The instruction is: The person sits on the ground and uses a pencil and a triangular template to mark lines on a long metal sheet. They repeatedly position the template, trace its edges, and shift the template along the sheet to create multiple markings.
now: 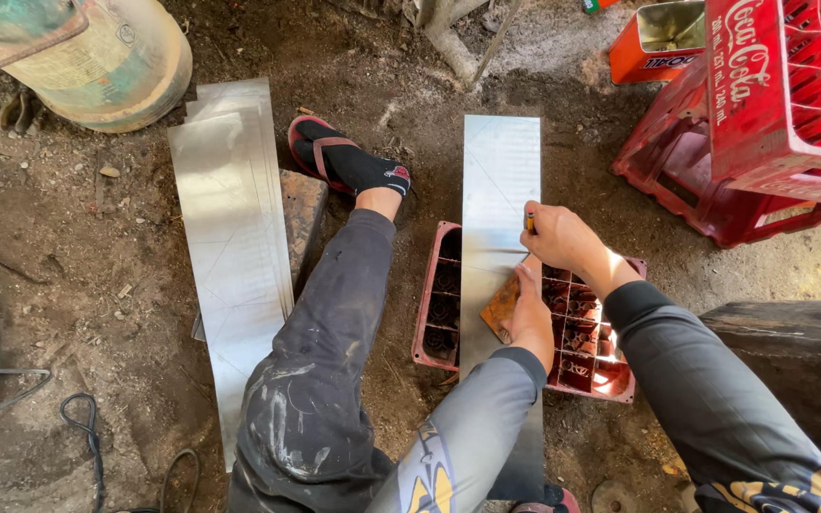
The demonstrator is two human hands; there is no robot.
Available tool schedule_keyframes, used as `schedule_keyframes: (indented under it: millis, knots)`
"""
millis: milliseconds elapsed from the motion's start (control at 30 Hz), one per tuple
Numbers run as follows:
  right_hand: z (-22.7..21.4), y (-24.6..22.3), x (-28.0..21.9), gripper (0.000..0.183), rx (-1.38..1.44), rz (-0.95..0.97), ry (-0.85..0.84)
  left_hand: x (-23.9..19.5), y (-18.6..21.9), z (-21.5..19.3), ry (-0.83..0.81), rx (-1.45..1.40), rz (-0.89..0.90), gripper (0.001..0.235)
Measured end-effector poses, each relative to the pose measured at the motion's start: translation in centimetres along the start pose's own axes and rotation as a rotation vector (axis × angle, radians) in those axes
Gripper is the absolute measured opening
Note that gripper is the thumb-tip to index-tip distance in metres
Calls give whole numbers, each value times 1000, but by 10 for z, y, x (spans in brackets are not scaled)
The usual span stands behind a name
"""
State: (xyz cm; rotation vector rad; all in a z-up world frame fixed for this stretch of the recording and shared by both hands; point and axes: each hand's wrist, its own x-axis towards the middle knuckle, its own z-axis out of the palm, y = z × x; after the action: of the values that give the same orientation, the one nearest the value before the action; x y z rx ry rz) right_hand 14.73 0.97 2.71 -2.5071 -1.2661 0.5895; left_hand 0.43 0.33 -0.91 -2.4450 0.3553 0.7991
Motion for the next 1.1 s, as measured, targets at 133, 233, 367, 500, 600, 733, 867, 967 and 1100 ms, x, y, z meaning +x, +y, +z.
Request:
schedule_keyframes:
  millis: [133,233,367,500,600,733,867,967,1100]
  knots:
    - [1,1,-2,25,36,55,-52,-2,1,-1,-7,15,50,52]
    - [1,2,0,23,76,103,-24,0,3,0,-11,8,53,50]
    - [-1,2,2,24,66,168,-28,4,5,3,21,8,-22,59]
    - [0,3,2,22,36,68,-45,10,11,4,29,3,-78,64]
    - [1,3,3,22,11,76,14,12,14,7,-15,-16,3,58]
    - [-1,3,2,22,7,64,-26,15,14,8,49,-11,-109,66]
    - [-1,4,-1,22,11,59,31,14,15,7,25,-26,-59,63]
    - [-3,3,0,23,-27,26,23,8,10,5,43,-10,-96,67]
    - [-6,0,-2,23,9,70,-4,-4,2,-1,23,-11,-27,63]
